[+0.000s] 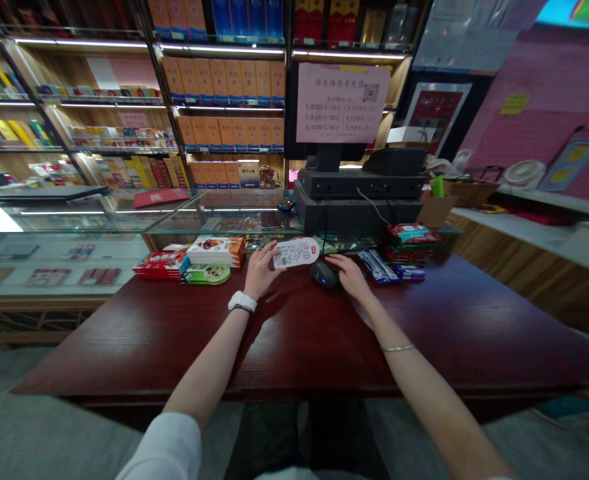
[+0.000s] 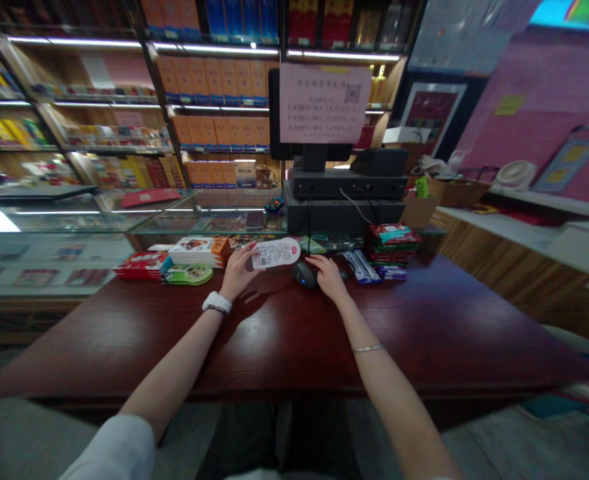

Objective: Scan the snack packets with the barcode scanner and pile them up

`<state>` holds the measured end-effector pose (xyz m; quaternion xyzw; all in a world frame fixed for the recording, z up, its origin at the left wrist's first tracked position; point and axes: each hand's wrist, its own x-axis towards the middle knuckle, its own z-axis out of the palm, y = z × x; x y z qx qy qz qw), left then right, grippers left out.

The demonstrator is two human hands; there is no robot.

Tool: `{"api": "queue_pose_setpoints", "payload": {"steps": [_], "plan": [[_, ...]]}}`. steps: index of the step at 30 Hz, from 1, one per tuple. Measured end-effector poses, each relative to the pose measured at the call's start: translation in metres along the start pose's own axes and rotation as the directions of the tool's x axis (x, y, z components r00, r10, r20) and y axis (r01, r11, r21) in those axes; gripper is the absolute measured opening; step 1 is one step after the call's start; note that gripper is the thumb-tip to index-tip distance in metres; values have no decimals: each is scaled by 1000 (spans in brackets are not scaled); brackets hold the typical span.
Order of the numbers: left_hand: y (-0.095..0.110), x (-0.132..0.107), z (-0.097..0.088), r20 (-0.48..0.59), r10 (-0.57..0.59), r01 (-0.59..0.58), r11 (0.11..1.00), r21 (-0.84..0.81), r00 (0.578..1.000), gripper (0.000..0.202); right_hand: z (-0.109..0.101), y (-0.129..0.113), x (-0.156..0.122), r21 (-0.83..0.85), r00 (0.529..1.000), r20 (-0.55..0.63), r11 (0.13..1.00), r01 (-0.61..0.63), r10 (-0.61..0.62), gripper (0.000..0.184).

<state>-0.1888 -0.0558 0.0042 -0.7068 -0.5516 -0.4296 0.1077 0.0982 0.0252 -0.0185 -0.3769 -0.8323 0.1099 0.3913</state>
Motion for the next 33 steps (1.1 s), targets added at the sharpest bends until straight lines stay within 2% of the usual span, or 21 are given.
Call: {"api": "queue_pose_setpoints", "payload": {"steps": [3, 5, 10, 16, 21, 28, 33], "plan": [[7, 0, 0, 33, 27, -26, 1000, -13, 999, 36, -5, -2, 3, 102, 987, -156, 995, -11, 26, 43], [12, 0, 0, 53, 49, -49, 999, -9, 997, 37, -6, -5, 3, 149, 977, -200, 988, -41, 71, 49], [19, 0, -2, 64, 69, -70, 997, 15, 996, 37, -2, -8, 3, 221, 974, -191, 972, -75, 119, 61], [23, 0, 1, 45, 96, -95, 995, -15, 994, 44, -2, -13, 4, 267, 964, -203, 957, -115, 172, 47], [27, 0, 3, 68, 69, -70, 998, 2, 995, 55, -2, -15, 5, 350, 937, -229, 920, -174, 264, 41], [21, -1, 10, -17, 13, -13, 1000, 11, 1000, 73, 1, -20, 7, 495, 927, -217, 853, -165, 305, 39], [13, -2, 16, -16, -10, 10, 999, -31, 1000, 66, 0, -26, 6, 503, 922, -243, 852, -145, 300, 37]]}}
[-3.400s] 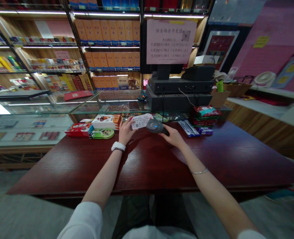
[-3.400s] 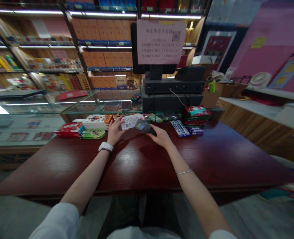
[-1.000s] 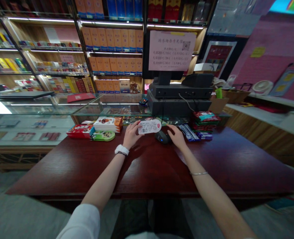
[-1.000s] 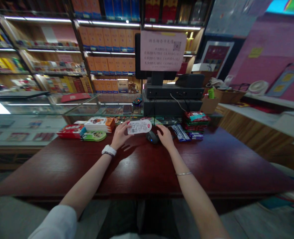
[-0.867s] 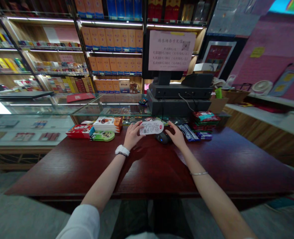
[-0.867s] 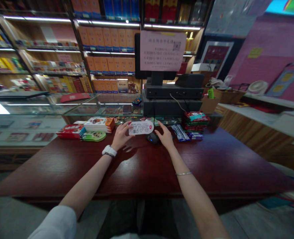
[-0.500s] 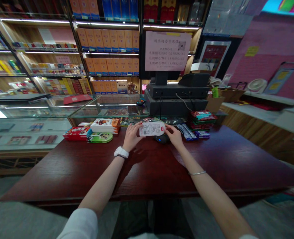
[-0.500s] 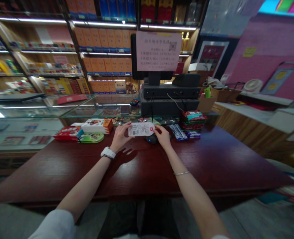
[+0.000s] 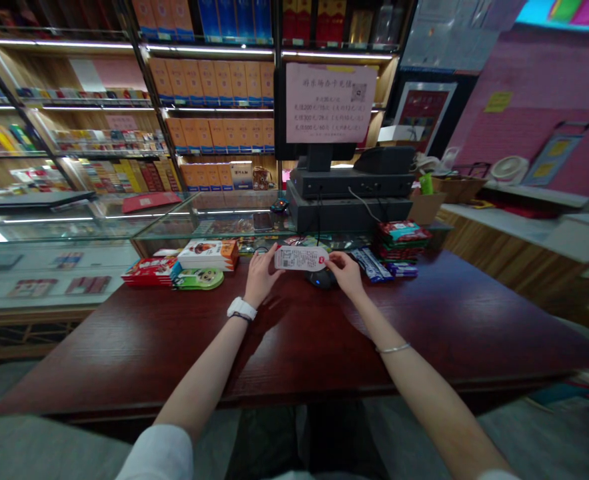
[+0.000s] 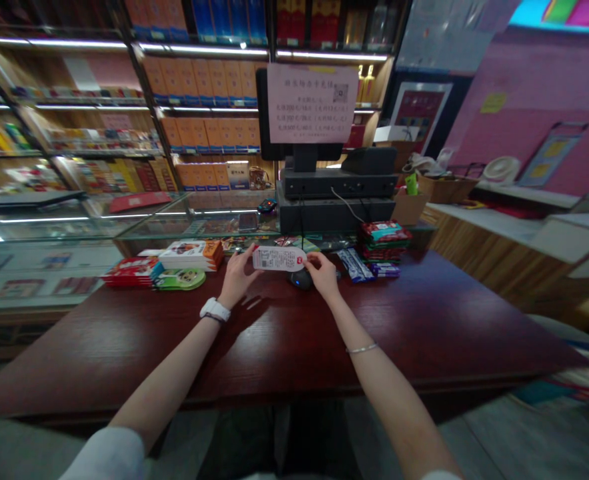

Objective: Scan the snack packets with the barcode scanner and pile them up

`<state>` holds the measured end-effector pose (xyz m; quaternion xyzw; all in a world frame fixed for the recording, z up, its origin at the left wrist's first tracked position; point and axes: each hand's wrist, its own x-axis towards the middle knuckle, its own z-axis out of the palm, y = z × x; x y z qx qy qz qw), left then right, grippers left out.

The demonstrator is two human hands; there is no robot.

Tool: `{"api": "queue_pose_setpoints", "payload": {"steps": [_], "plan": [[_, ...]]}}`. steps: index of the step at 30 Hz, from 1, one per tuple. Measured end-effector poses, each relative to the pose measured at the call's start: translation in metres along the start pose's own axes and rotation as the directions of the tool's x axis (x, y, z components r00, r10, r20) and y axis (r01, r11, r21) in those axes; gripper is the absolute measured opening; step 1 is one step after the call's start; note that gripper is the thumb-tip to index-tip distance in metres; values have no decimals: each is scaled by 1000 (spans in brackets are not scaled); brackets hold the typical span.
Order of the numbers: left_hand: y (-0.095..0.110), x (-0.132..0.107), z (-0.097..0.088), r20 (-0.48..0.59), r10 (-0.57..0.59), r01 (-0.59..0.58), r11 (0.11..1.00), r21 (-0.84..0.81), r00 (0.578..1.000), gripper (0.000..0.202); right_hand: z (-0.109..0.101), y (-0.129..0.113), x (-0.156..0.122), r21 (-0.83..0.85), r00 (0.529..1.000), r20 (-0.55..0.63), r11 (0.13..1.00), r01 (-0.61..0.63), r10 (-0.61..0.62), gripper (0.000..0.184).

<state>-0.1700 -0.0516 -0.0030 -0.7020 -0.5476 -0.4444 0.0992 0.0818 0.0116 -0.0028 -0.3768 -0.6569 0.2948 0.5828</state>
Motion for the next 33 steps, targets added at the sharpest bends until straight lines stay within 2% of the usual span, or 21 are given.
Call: {"api": "queue_pose_setpoints", "payload": {"steps": [7, 10, 13, 18, 23, 29, 33], "plan": [[3, 1, 0, -22, -63, 59, 987, -150, 998, 39, 1, -1, -2, -1, 996, -88, 1000, 23, -23, 35], [5, 2, -4, -67, -72, 60, 985, -162, 995, 26, 1, 0, -3, -22, 995, -97, 999, 25, -27, 35], [7, 3, -10, -96, -29, 16, 991, -130, 995, 17, 0, 0, -3, -74, 993, -100, 995, 62, -69, 33], [10, 4, -16, -124, 46, -52, 998, -38, 991, 16, -4, -6, -5, -261, 967, -96, 943, 206, -238, 29], [8, 2, -16, -122, 73, -70, 997, 21, 990, 17, -3, -12, -9, -330, 970, -56, 921, 207, -238, 31], [10, 0, -16, -98, 78, -65, 989, 132, 992, 20, 1, -13, -11, -349, 967, -91, 917, 191, -236, 33], [10, -2, -12, -90, 67, -59, 995, 84, 994, 22, 2, -15, -12, -372, 966, -84, 907, 199, -246, 33]]}}
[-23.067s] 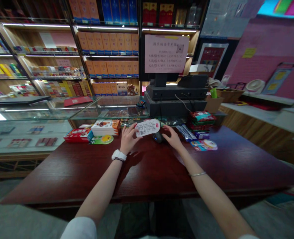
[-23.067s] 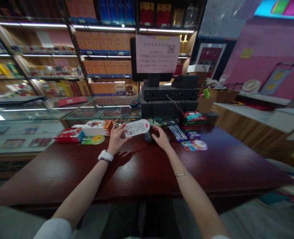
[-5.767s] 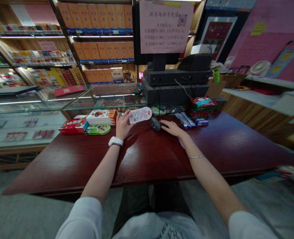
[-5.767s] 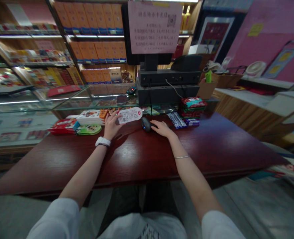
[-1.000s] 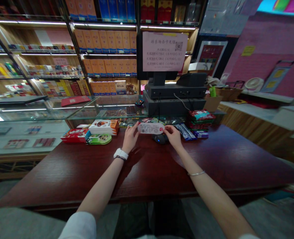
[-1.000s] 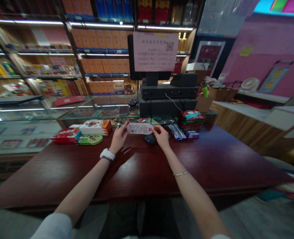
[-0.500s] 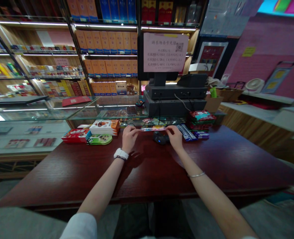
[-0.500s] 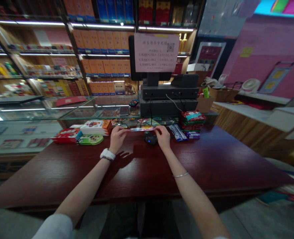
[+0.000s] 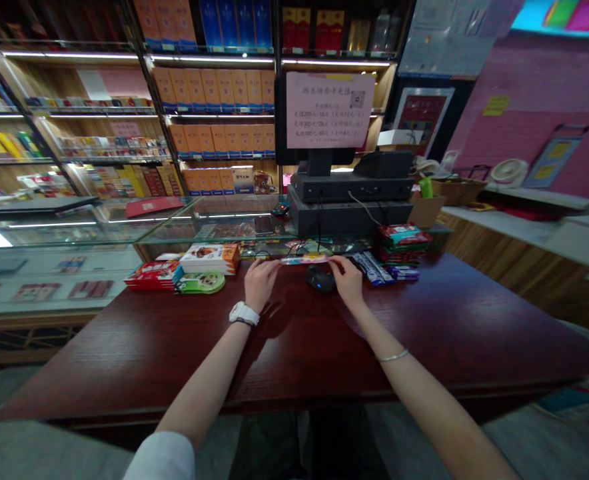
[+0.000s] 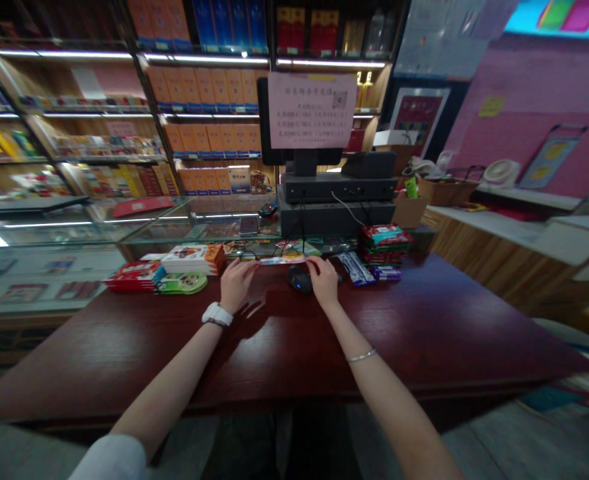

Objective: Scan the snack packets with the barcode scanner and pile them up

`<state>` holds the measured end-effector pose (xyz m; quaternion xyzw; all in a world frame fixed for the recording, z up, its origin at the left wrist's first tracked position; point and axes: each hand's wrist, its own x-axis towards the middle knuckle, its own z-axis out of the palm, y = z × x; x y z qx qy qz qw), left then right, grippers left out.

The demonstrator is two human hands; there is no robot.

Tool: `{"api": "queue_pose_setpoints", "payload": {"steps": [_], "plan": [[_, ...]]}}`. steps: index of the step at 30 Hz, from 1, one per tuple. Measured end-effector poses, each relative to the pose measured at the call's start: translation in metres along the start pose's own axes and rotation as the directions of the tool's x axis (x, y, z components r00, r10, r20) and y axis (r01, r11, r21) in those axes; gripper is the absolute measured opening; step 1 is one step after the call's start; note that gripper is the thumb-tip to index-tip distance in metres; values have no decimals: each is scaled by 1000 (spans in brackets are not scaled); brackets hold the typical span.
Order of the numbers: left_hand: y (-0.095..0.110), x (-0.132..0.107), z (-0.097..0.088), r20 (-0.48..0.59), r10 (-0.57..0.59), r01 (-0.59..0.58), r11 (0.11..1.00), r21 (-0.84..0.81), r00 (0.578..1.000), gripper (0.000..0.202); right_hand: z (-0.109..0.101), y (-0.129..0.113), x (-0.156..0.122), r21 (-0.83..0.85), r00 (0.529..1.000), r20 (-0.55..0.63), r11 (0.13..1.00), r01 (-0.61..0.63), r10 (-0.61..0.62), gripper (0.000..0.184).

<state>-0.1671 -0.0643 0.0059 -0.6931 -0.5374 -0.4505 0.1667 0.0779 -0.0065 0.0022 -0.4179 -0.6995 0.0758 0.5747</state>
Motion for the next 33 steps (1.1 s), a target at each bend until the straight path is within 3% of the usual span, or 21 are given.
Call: {"api": "queue_pose_setpoints", "payload": {"steps": [8, 16, 23, 33], "plan": [[-4, -2, 12, -107, -38, 33, 999, -42, 994, 23, 6, 1, -4, 33, 1000, 22, 999, 18, -19, 36], [-10, -3, -1, 31, -109, 109, 994, -17, 994, 29, 23, -9, -11, 1, 962, 273, 1000, 8, -8, 62], [-32, -19, -40, 42, -173, 169, 982, 85, 984, 38, 61, -42, -29, -12, 884, 468, 1000, 23, -15, 77], [-81, -62, -112, 51, -267, 244, 931, 271, 962, 52, 124, -129, -69, -176, 728, 682, 981, 76, 66, 80]]}}
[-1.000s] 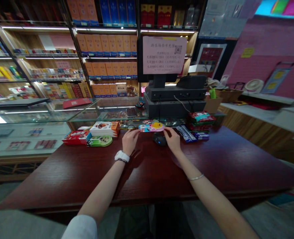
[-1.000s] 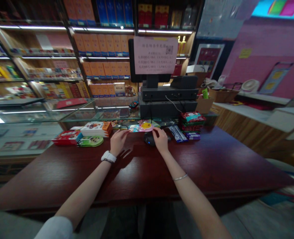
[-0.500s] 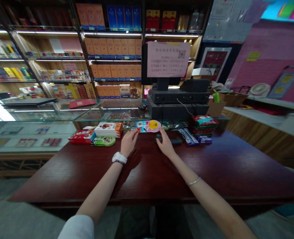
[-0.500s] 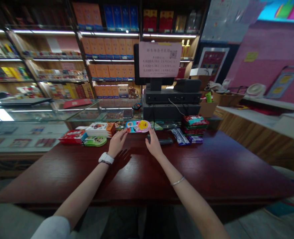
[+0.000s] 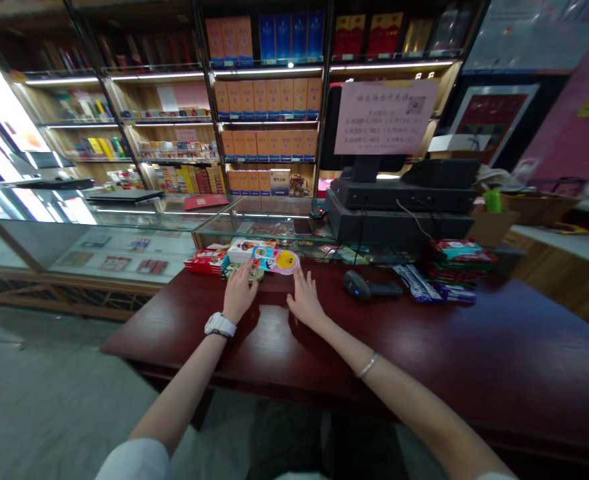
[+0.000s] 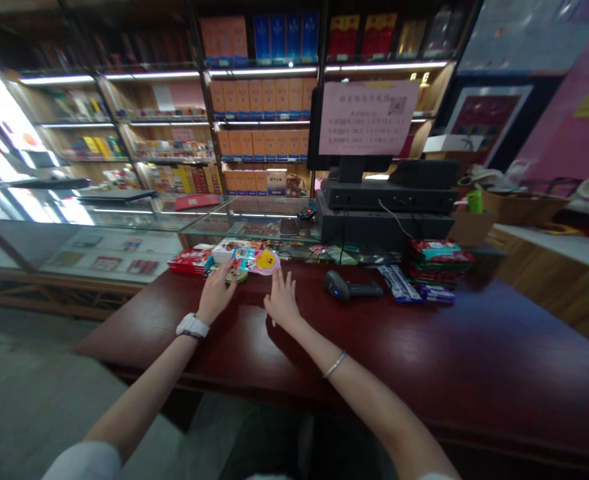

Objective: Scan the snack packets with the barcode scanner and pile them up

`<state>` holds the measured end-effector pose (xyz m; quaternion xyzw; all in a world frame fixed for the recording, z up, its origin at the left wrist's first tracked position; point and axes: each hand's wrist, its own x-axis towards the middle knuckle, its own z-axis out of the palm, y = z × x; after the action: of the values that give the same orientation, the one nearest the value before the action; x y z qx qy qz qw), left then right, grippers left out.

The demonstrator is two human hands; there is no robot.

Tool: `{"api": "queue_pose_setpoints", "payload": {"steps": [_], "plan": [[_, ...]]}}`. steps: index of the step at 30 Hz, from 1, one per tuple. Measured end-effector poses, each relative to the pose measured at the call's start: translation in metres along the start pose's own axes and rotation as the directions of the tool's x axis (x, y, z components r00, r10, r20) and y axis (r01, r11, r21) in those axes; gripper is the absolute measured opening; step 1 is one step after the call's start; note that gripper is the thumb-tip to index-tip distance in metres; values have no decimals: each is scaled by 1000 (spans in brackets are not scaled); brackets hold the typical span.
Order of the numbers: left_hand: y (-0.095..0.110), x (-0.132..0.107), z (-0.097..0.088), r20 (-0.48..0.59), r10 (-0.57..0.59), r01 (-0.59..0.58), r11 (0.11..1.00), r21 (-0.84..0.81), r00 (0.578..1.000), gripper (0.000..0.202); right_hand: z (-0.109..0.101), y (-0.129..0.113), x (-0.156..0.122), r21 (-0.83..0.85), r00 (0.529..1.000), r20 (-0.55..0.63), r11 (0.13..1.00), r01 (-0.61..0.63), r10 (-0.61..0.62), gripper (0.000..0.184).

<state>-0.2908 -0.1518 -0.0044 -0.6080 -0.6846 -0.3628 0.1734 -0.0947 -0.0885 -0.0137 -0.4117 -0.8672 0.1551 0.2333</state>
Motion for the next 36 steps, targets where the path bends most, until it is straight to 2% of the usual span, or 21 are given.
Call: {"api": "queue_pose_setpoints", "payload": {"steps": [6, 13, 20, 29, 34, 36], "plan": [[-42, -10, -17, 24, -127, 123, 985, 121, 992, 54, 25, -49, 13, -32, 998, 62, 999, 14, -12, 80], [-64, -10, -20, 62, -222, 202, 952, 231, 973, 55, 46, -78, 36, -27, 992, 129, 1000, -11, 14, 83], [-73, -10, -11, 97, -261, 229, 940, 253, 961, 55, 65, -79, 43, 8, 986, 154, 998, -63, 61, 79], [-82, -14, -2, 125, -333, 293, 921, 257, 935, 57, 68, -71, 47, -5, 984, 177, 1000, -25, 25, 76], [-78, -16, -6, 54, -330, 302, 909, 289, 942, 58, 68, -67, 46, -15, 988, 154, 1000, -10, 12, 73], [-74, -18, -9, 54, -300, 272, 917, 293, 952, 57, 67, -65, 45, -10, 990, 140, 1000, 8, -6, 72]]}}
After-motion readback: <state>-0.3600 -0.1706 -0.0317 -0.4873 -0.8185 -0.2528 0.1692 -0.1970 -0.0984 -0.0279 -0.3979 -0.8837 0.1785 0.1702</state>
